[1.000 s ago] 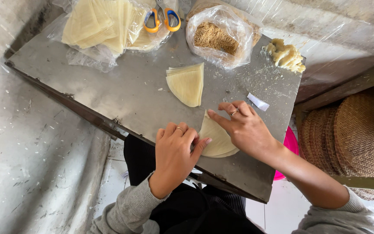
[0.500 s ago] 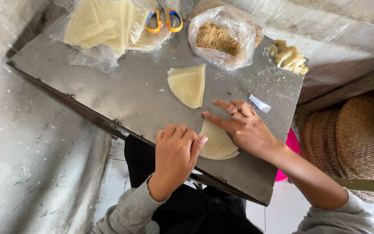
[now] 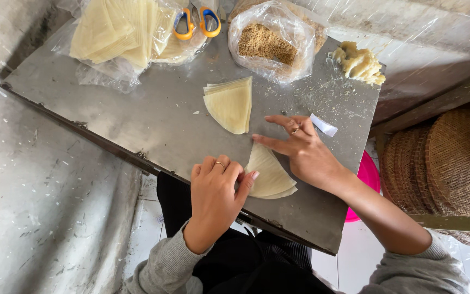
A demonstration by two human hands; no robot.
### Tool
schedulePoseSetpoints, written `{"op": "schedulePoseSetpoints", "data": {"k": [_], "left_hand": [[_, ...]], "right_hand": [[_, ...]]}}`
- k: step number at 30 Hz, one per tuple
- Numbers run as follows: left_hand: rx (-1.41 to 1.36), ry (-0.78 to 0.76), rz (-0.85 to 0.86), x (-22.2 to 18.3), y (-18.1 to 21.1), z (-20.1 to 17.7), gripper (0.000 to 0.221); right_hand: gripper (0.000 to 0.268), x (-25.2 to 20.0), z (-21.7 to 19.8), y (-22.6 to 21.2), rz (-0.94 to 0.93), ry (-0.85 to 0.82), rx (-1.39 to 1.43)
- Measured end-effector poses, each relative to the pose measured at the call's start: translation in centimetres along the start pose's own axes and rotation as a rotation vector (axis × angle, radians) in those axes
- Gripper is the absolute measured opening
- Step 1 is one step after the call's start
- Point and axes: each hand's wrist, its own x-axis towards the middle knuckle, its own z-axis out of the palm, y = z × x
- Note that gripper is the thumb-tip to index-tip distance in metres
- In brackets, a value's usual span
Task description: The person prepares food by placing a small amount of crumb-like filling and a piece of paste onto thin triangular wrappers, then rolling and folding the wrappers into small rolls.
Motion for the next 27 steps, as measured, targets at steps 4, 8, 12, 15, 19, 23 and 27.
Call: {"op": "schedulePoseSetpoints", "data": {"k": [4,8,12,15,19,23,27], "left_hand": [[0.005,0.005,0.003,0.1,0.1,-0.1,0.032],[0.016,0.021,0.01,0.1,0.0,-0.1,0.032],[0.025,0.032,0.015,0.0,-0.1,0.2,0.032],[0.043,0.045,0.025,-0.1,-0.2,0.3,0.031],[0.05,0.051,0.019,-0.1,0.1,0.4,0.03],[0.058,0.066,0.016,0.0,0.1,0.5,0.027],[0.058,0.05,0.007,0.0,0.2,0.6,0.027]], "right_hand": [[0.081,-0.4,-0.2,-0.5,-0.039,-0.038,-0.023],[0.079,-1.7,-0.6,-0.9,-0.108,-0.004,0.043],[0.084,-2.4,-1.5,0.0,-0.075,-0.103,0.266],[0.083,-2.1,-1.1,0.4,-0.023,-0.052,0.279],[0.084,-1.6,0.0,-0.7,0.051,-0.055,0.041],[0.07,-2.4,-1.0,-2.1,-0.011,-0.076,-0.166],[0.066,-3.6,-2.1,-2.6,-0.135,-0.108,-0.36]]}}
